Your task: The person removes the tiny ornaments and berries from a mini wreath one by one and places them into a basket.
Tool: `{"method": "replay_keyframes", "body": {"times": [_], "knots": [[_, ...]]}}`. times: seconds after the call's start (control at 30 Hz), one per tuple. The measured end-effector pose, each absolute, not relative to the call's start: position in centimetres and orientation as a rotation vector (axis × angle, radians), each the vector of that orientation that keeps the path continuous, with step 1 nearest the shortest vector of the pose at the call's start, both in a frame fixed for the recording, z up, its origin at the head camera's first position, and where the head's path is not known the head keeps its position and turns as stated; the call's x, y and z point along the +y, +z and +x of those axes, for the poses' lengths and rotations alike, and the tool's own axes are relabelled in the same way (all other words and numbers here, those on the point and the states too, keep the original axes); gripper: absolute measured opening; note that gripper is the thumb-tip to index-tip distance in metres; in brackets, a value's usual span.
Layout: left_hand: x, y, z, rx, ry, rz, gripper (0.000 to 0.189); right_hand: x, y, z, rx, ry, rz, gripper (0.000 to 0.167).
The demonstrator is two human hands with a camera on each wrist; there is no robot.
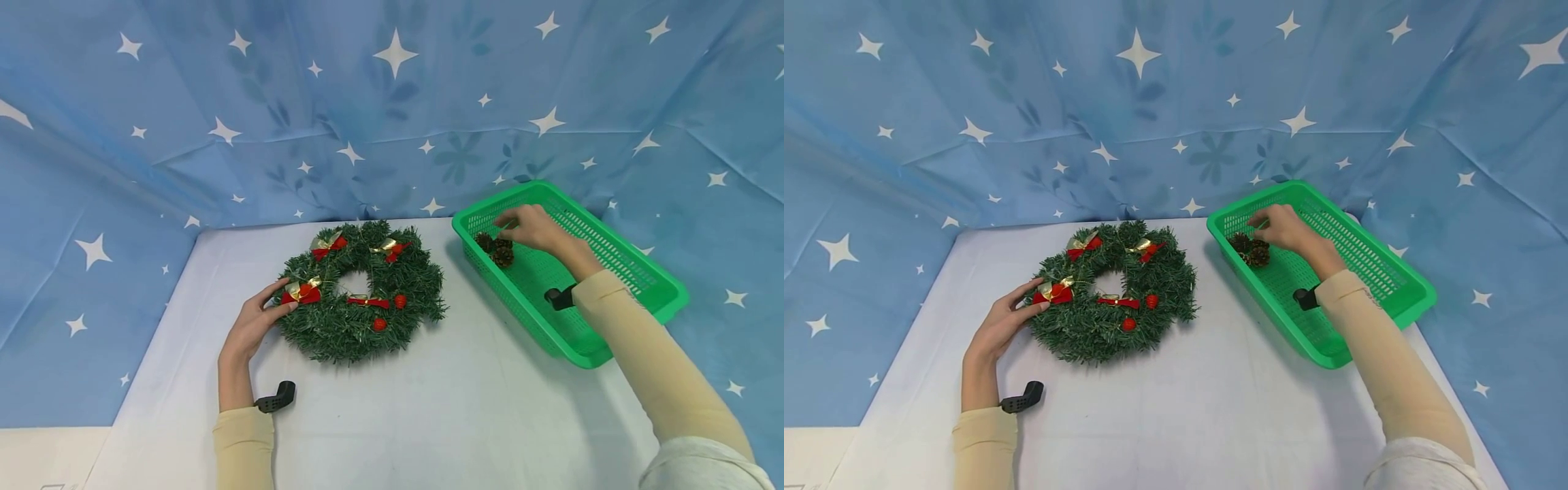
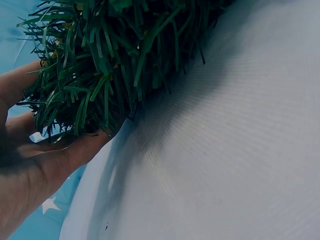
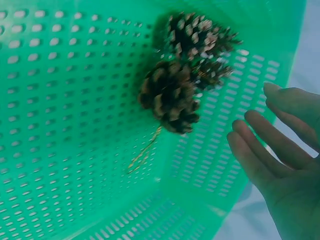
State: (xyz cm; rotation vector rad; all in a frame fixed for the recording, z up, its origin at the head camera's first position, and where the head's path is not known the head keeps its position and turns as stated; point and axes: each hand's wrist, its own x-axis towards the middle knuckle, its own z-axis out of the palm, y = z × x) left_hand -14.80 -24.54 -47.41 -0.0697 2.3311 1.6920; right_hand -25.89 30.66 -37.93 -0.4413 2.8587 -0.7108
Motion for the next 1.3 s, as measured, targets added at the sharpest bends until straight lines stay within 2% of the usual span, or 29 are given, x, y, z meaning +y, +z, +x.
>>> {"method": "replay_keyframes", "body": {"times": [0.6,1.3], "knots": [[-24.5,-47.4,-14.9,2.334,1.688,-0.072,0.070,27.2,-35.7,-23.9,2.861,-0.770,-0.615,0.031],[-24.7,-47.4,-14.7,2.313,1.713,-0.046,0.070,23.8,-34.9,-21.3,2.784,-0.815,-0.822,0.029]]}}
